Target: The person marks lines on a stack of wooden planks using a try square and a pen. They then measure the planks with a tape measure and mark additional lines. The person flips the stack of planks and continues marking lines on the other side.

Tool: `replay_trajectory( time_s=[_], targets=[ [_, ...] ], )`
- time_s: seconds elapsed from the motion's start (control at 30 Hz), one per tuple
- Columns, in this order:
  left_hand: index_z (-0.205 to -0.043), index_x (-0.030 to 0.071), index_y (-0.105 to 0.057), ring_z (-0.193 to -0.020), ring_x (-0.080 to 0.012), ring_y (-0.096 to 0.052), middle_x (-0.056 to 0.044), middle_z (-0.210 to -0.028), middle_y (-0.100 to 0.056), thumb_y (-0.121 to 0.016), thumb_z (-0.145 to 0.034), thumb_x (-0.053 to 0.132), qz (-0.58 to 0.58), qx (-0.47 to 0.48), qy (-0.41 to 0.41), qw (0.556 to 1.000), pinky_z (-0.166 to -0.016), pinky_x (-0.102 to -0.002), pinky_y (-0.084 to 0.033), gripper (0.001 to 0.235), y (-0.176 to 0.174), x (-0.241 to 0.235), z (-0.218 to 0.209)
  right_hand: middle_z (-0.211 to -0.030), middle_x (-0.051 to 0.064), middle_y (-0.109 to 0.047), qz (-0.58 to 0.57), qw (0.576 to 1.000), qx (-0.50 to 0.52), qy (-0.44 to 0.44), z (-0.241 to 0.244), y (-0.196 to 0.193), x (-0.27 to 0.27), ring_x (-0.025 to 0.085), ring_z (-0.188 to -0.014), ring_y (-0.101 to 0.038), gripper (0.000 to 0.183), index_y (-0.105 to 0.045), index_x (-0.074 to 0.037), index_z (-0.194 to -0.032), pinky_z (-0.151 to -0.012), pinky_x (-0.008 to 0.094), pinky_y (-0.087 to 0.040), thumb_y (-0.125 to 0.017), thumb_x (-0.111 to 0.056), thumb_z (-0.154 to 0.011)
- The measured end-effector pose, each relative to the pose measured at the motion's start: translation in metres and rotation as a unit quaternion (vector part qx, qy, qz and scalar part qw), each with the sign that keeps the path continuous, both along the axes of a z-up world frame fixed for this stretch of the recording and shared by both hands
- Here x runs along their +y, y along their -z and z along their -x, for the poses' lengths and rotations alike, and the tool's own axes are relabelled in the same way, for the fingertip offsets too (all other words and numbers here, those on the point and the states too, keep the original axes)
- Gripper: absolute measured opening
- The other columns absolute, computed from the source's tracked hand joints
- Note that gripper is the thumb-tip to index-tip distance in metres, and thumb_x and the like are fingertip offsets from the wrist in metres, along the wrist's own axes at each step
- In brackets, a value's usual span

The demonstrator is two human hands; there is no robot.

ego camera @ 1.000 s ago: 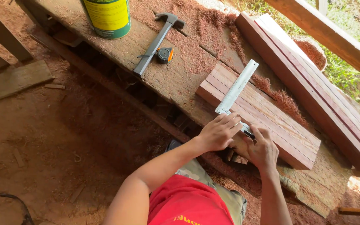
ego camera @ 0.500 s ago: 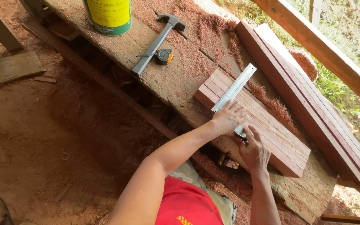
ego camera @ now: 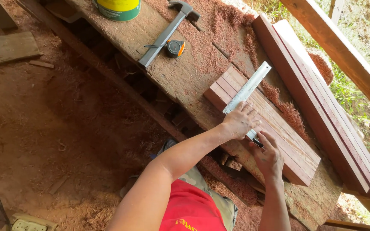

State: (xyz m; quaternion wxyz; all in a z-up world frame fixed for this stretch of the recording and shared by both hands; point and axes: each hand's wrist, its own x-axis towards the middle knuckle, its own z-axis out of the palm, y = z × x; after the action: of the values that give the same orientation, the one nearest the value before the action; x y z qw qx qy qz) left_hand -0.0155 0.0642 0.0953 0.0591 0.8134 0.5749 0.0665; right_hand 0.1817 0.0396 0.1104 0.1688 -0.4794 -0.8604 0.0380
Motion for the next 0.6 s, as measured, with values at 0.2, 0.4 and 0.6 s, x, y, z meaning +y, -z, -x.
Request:
replay_trajectory(
  time_s=[0.2,0.4,0.6],
  targets=[
    [-0.16,0.028,-0.028,-0.155,-0.0395,-0.016,-0.014,-0.168,-0.02,-0.057,-0.099,0.028,0.035,0.03,0.01,0.999,-0.124,-0.056,-0.008,0.067,0.0047,0.006,-0.0032,-0.138,-0.001,-0.068,0.006,1.0,-0.001,0.0,-0.004,0.0029,0.004,0.019,-0.08,-0.076,0.038,-0.075,-0.018,-0.125,-0.075,0.036,-0.059,-0.08,-0.029,-0.088],
    [-0.161,0.029,-0.025,-0.156,-0.0379,-0.014,-0.013,-0.169,-0.018,-0.055,-0.1,0.027,0.048,0.04,0.014,0.998,-0.125,-0.056,-0.007,0.068,-0.0003,0.0028,0.0,-0.137,-0.002,-0.069,-0.005,1.0,0.005,-0.003,-0.0033,0.004,0.0025,0.018,-0.081,-0.075,0.04,-0.075,-0.018,-0.126,-0.075,0.035,-0.059,-0.081,-0.029,-0.088],
    [-0.161,0.03,-0.026,-0.156,-0.0375,-0.014,-0.011,-0.169,-0.018,-0.052,-0.101,0.031,0.048,0.04,0.007,0.998,-0.125,-0.056,-0.007,0.065,0.0019,0.0046,-0.0013,-0.137,-0.001,-0.069,-0.028,0.999,0.0,-0.028,-0.0051,0.0051,0.0029,0.019,-0.084,-0.076,0.04,-0.074,-0.017,-0.127,-0.077,0.036,-0.059,-0.08,-0.022,-0.088]
  ],
)
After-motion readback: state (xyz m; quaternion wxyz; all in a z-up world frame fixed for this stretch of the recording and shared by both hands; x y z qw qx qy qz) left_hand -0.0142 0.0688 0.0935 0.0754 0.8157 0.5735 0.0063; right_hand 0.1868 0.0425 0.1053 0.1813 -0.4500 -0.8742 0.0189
